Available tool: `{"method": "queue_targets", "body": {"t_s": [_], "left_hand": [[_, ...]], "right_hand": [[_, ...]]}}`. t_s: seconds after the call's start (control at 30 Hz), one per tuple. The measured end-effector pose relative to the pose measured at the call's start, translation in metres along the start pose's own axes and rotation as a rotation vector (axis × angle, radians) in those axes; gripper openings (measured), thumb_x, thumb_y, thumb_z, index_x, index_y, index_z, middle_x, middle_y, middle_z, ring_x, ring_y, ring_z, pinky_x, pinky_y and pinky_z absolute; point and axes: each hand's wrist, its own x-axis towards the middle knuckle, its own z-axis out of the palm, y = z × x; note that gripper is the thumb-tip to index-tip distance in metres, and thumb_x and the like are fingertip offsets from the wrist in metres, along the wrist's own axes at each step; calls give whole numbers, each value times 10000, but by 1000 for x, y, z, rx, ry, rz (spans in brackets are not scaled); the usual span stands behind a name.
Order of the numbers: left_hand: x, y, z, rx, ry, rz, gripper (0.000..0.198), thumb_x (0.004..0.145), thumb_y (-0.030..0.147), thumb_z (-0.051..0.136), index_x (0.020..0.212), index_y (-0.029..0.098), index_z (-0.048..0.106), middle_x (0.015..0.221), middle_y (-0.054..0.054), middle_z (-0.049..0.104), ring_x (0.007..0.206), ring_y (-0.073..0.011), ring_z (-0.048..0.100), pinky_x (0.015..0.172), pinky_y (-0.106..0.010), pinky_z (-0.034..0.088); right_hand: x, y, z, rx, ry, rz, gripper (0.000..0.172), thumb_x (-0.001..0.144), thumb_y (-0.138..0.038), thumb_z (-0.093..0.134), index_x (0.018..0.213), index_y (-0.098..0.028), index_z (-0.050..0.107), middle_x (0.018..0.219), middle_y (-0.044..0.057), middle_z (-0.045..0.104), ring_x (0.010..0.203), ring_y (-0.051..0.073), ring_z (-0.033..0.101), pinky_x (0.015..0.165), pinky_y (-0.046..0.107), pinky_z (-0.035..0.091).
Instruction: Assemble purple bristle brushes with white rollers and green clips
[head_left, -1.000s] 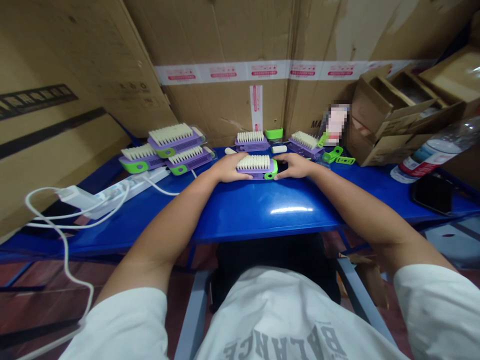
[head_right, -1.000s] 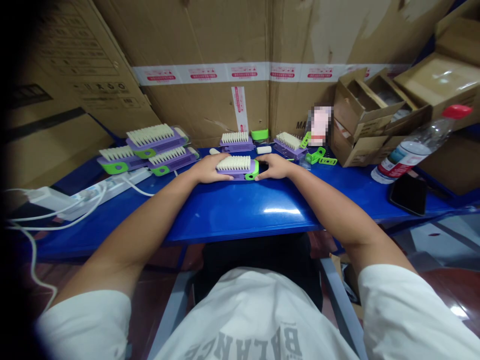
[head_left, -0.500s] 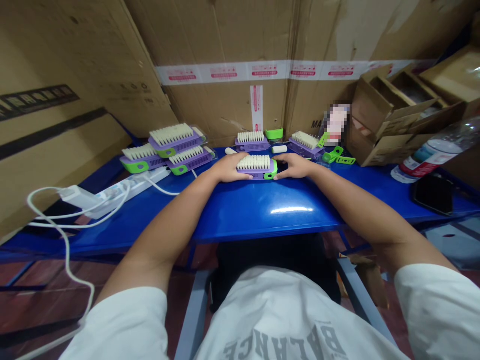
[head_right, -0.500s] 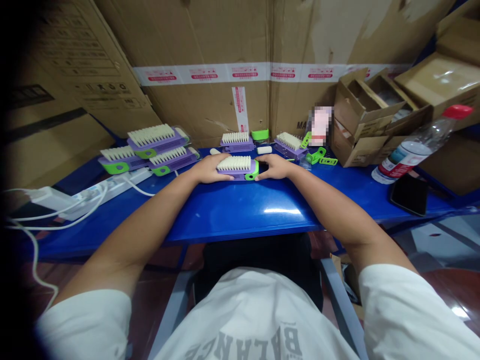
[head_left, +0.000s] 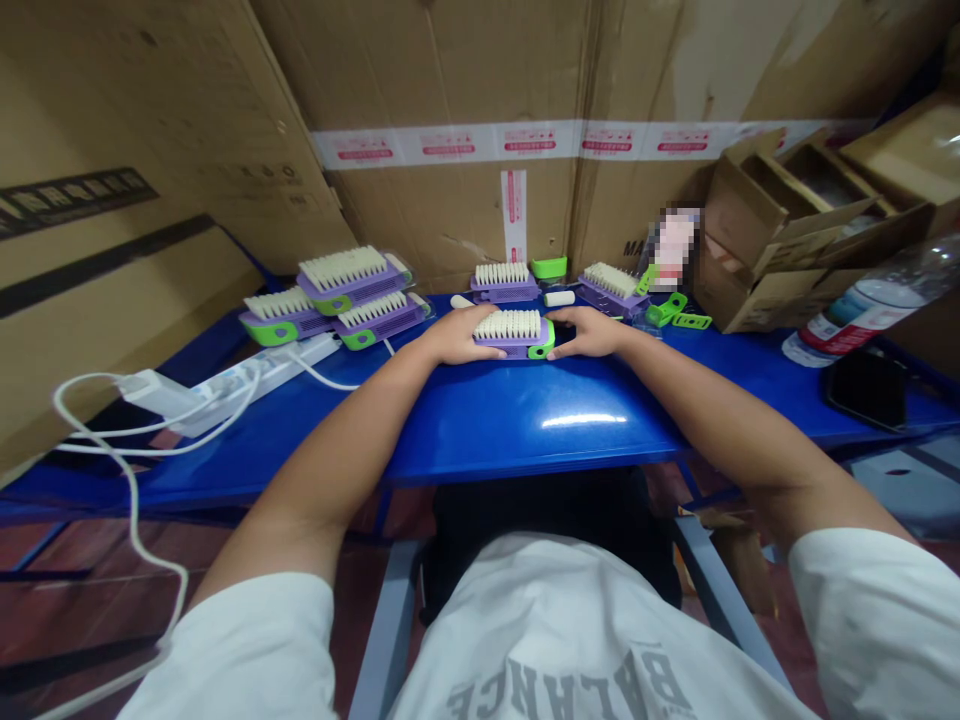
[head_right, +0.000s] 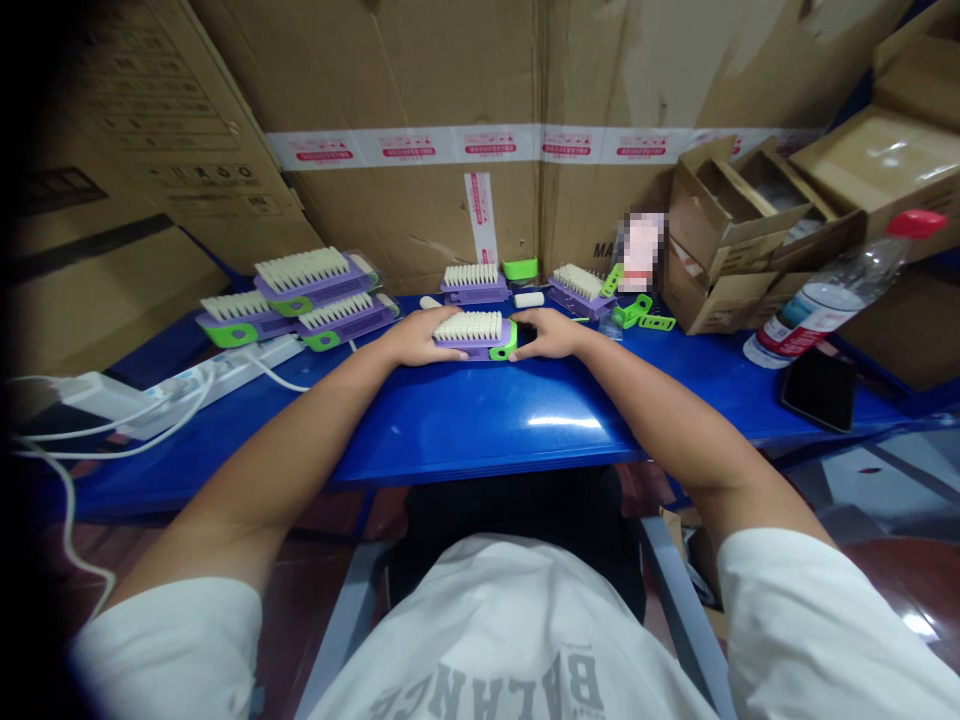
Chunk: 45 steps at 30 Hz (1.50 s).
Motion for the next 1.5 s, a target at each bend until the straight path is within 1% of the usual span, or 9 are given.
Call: {"method": "queue_targets", "body": {"t_s": [0.2,0.37,0.53,0.7,0.93,1.1,1.27,1.4,1.5], "left_hand": [[1,-1,1,-7,6,7,915,834,652,879,1567,162,631,1578,-198,719,1413,-422,715,1206,-513,559],[0,0,0,-4,3,-6,931,833,654,877,1580,160,626,1596,-203,706,1437,-434,702,1218,-520,553],[0,1,0,4,-3,-9,914,840,644,884,1577,166,630,1609,-202,699,1445,-437,697,1218,-519,553],[0,1,0,7,-5,-6,897,845,641,883,1574,186,627,1594,-179,714,1430,-413,709,1211,-493,559],[0,1,0,10,-10,-15,915,841,641,879,1577,159,626,1608,-205,698,1444,-431,696,1223,-513,548],[0,0,0,7,-5,-4,921,843,643,880,1584,163,620,1591,-201,707,1431,-422,707,1215,-505,556],[1,1,0,5,-5,0,887,843,634,885,1554,165,641,1573,-201,719,1411,-426,718,1199,-508,566],[0,2,0,5,-8,-9,902,845,625,884,1568,147,631,1597,-214,703,1436,-438,701,1216,-514,554],[0,2,-1,15,-5,-14,899,846,630,889,1570,166,630,1615,-195,695,1464,-433,685,1235,-505,541]], "right_hand": [[1,0,1,-16,-2,-8,754,770,-474,1024,1434,-189,807,1438,136,843,1324,400,796,1184,558,616],[1,0,1,-7,-2,2,771,769,-468,1026,1452,-188,802,1478,140,827,1364,401,782,1218,550,597],[1,0,2,-18,6,31,836,750,-477,1036,1485,-167,787,1526,161,801,1400,419,767,1247,569,579],[1,1,2,-8,4,23,822,756,-476,1031,1488,-188,792,1511,141,813,1398,409,772,1243,559,590],[1,0,2,2,-1,28,816,760,-452,1032,1492,-186,786,1529,144,802,1415,417,761,1252,575,583],[1,-2,2,-10,-10,47,845,768,-451,1025,1507,-133,768,1546,182,786,1433,426,749,1273,575,562],[2,-2,3,6,-1,39,814,757,-437,1034,1484,-167,786,1522,153,804,1422,422,757,1258,573,577],[2,-1,4,9,4,41,820,756,-427,1036,1488,-158,783,1529,163,800,1418,422,762,1253,572,583],[1,0,5,1,14,42,839,756,-434,1037,1504,-159,775,1547,164,789,1429,419,758,1260,573,578]]}}
